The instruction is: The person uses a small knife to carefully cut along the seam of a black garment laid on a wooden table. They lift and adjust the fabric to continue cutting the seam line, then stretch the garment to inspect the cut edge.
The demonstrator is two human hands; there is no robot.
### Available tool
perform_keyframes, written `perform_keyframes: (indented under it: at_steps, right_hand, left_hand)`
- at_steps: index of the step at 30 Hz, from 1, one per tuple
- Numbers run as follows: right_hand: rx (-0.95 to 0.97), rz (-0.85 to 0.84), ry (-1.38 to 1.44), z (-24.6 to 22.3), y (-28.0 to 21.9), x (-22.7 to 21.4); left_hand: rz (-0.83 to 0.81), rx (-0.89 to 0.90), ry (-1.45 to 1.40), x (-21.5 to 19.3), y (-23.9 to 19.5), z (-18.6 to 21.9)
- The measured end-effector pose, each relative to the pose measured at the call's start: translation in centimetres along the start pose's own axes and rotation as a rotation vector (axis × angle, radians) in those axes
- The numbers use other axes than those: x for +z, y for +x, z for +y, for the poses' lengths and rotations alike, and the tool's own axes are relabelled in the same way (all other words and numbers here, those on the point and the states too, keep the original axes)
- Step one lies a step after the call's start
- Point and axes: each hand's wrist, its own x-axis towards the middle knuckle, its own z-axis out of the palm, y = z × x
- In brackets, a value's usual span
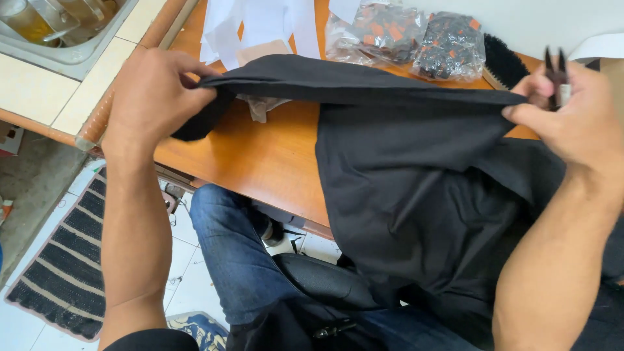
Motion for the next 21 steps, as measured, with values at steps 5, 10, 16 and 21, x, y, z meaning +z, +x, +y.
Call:
perform_keyframes:
  at_steps: [5, 10, 16, 21]
  right_hand:
    - [-0.071, -0.038, 0.005, 4.6, 1.6, -2.8]
    - [0.049, 0.030, -0.003, 6.4, 2.6, -2.9]
    - [0.106, 0.019, 0.104, 5.7, 2.9, -1.6]
    - [0.126, 0.009, -0.062, 5.2, 2.8, -1.1]
  left_hand:
    - [-0.212, -0.047, -0.285, -3.2, 1.3, -2.7]
    - [-0.194, -0.149, -0.593, -4.1, 1.5, -1.5]
    - [-0.147, -0.108, -0.806, -3.8, 1.0, -1.1]
    - [-0.115, -0.111, -0.767, -4.2, 0.3, -0.1]
